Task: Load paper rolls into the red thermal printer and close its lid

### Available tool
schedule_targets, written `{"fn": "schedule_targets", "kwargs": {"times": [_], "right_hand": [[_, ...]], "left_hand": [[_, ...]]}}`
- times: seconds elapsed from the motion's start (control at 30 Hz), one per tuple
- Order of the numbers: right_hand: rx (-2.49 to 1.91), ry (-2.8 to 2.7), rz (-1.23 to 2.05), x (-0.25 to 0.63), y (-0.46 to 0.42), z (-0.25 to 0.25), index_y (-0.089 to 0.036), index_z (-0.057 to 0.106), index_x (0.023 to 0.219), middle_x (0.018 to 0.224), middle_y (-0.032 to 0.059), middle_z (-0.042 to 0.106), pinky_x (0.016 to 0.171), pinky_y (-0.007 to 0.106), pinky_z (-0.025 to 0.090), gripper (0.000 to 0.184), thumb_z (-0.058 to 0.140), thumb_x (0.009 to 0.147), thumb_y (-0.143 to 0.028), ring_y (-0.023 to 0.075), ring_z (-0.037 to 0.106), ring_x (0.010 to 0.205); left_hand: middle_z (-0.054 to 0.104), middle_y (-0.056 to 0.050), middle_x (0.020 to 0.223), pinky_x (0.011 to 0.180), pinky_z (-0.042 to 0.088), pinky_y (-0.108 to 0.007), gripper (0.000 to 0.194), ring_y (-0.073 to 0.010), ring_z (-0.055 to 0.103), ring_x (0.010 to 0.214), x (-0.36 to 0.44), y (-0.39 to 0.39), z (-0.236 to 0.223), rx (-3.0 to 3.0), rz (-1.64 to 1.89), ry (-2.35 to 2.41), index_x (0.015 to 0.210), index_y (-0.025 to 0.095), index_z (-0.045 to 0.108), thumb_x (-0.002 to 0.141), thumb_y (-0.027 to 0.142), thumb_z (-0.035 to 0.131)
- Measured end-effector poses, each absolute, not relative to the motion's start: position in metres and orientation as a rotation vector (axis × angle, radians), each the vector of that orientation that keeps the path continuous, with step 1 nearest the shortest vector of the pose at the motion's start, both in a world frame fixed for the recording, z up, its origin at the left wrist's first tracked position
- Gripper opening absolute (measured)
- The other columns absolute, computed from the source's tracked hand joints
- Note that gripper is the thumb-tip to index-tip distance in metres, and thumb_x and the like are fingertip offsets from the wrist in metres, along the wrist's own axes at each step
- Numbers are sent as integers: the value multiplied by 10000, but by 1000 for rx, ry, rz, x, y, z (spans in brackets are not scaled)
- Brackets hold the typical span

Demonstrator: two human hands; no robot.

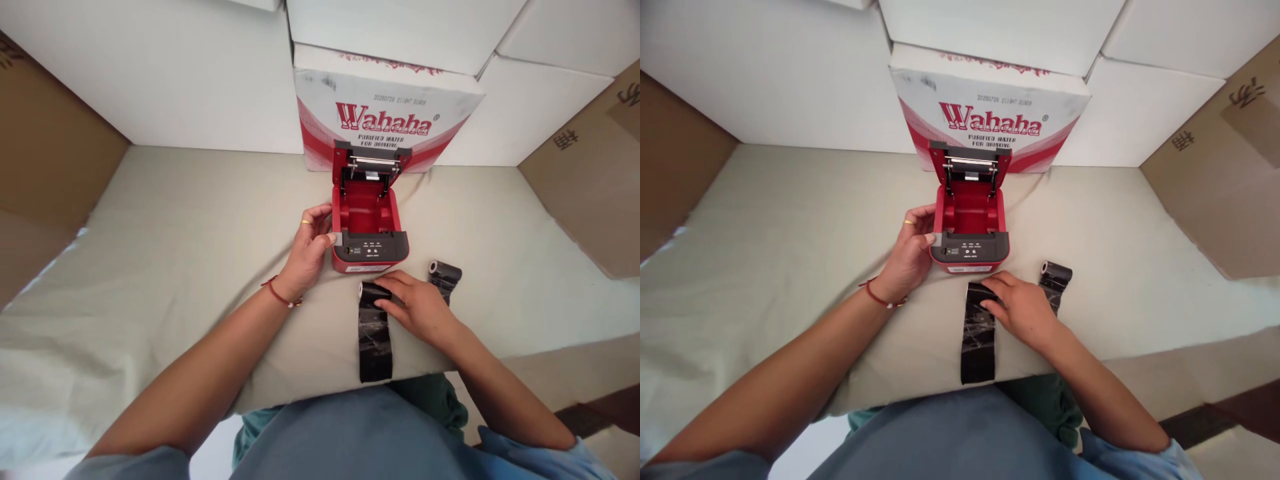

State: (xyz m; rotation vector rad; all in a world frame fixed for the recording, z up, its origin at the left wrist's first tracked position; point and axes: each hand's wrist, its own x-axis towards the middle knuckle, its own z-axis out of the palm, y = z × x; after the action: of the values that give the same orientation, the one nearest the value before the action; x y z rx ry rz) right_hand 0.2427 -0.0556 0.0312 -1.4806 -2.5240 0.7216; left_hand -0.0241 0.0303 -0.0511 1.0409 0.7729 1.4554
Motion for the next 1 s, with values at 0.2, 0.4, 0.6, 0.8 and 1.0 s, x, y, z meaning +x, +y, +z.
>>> {"fn": "schedule_targets", "kwargs": {"times": [0.2,0.4,0.6,0.8,1.0], "right_hand": [[-1634,-2735,567,239,-58,61,-256,843,1399,1420,161,780,824,454,741,378,773,1028,-230,290,871,972],[-1310,-2569,766,263,-39,142,-353,843,1388,1014,57,762,727,367,666,322,709,1095,-353,218,767,781],[-1494,-2544,269,224,21,161,-314,877,1316,1032,71,794,775,400,562,326,757,1019,-375,266,733,858],[-1869,-2704,98,163,58,143,-225,856,1299,1148,163,863,745,415,463,322,665,1044,-275,361,758,989],[-1949,-2745,85,152,77,132,-208,861,1293,1251,204,876,780,423,505,345,631,1036,-197,401,783,1083]], "left_hand": [[671,-77,1628,1356,518,-533,580,-318,613,1580,-22,29,-48,1089,1448,798,1396,305,635,885,451,868],[669,-84,1621,1408,468,-565,558,-330,590,1609,-21,30,-49,1092,1446,798,1381,303,632,882,424,848],[670,-83,1606,1377,489,-574,542,-329,599,1599,-20,29,-49,1088,1451,804,1377,303,627,877,381,822],[654,-96,1616,1354,502,-540,545,-322,610,1580,-19,28,-47,1123,1446,797,1393,296,604,915,433,825],[621,-101,1683,1405,460,-561,580,-337,581,1627,-20,28,-50,1145,1429,804,1438,305,593,922,457,812]]}}
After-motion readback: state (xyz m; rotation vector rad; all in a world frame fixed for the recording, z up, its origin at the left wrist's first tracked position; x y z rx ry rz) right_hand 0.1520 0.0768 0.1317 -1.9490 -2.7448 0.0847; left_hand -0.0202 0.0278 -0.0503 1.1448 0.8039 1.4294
